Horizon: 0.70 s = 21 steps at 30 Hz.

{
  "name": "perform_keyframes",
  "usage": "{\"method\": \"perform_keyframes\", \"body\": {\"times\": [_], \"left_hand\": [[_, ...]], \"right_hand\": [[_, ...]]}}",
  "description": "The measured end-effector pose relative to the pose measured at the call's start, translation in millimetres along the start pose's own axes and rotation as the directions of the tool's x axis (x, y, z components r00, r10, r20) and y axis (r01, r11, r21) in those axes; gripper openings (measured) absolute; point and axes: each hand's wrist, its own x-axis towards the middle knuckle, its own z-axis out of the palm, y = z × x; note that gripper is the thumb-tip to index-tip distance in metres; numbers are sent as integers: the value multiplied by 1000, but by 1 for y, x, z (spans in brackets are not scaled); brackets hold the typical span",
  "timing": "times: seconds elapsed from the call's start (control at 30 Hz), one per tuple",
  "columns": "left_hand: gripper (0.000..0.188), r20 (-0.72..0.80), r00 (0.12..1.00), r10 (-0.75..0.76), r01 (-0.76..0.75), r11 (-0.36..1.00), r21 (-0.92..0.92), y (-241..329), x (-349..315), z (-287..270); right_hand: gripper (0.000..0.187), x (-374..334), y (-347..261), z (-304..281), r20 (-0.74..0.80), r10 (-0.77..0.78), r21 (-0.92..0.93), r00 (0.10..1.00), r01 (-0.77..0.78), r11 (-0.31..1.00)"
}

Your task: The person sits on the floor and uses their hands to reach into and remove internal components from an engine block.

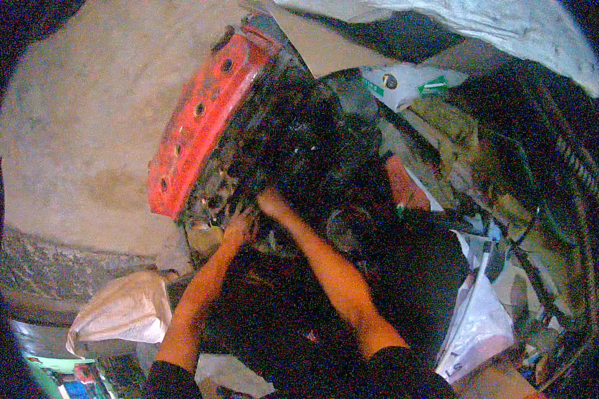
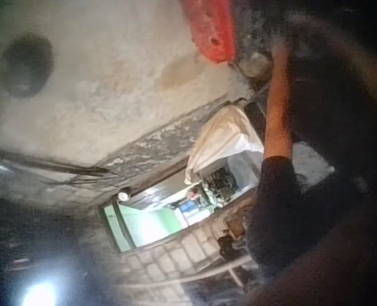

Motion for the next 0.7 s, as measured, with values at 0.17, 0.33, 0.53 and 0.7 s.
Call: {"method": "perform_keyframes", "body": {"times": [0.17, 0.33, 0.53, 0.7], "left_hand": [[40, -10, 1000, 22, -21, 998, 55, -1, 1, -5], [40, -43, 999, 0, -1, 1000, -7, 3, -5, -4], [43, 54, 998, 21, -22, 999, 29, 1, 7, -13], [43, -111, 993, 27, -17, 996, 92, -8, -10, 15]], "right_hand": [[48, 9, 8, 25, -437, -343, -98, 832, 334, 937], [47, 10, -23, -12, 8, 110, -81, 994, -109, 991], [53, 11, 23, 54, -164, -307, -98, 937, 294, 951], [55, -23, -22, 48, -189, -211, -234, 959, 165, 958]]}}
